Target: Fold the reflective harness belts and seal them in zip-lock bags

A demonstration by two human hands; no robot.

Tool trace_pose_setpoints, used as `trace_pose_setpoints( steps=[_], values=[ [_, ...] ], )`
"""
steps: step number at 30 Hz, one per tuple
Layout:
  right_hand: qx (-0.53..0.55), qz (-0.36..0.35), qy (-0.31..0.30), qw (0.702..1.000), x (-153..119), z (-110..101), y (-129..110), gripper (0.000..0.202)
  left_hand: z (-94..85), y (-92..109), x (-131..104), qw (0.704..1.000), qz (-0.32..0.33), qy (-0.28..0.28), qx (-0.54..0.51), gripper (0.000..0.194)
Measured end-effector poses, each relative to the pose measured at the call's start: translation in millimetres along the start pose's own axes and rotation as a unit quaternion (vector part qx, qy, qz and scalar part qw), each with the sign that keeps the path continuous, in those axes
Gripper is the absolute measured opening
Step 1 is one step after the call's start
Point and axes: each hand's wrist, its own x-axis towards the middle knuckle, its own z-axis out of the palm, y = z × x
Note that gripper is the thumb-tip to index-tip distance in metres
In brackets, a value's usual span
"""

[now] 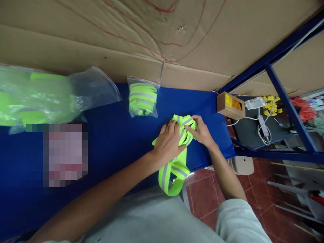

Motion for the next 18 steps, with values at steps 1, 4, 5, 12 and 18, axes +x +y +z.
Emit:
trace_pose_setpoints(
  steps=[1, 4, 5, 12, 18],
  values=[
    [0.011, -0.008, -0.006, 1.000, 0.6, -0.8, 1.6, 0.058, 0.0, -2.1, 1.4, 1.000, 0.006, 0.002, -0.019, 0.083],
    [0.035, -0.024, -0.014, 0.999, 1.8, -4.2, 5.7, 0.056, -0.3, -5.0, 4.7, 0.998, 0.012, 0.016, -0.057, 0.082],
    [0.041, -0.025, -0.015, 0.999, 1.8, -5.5, 6.4, 0.056, -0.7, -4.8, 5.3, 0.998, 0.010, 0.020, -0.066, 0.081],
    [0.069, -0.034, -0.057, 0.995, -1.5, -11.8, 1.7, 0.053, -12.8, -4.3, 17.3, 0.979, -0.080, 0.006, -0.187, 0.061],
    [0.100, -0.040, -0.037, 0.994, -3.7, -10.8, 5.2, 0.054, -14.5, -34.8, 50.8, 0.939, -0.136, 0.004, -0.316, 0.041]
  ],
)
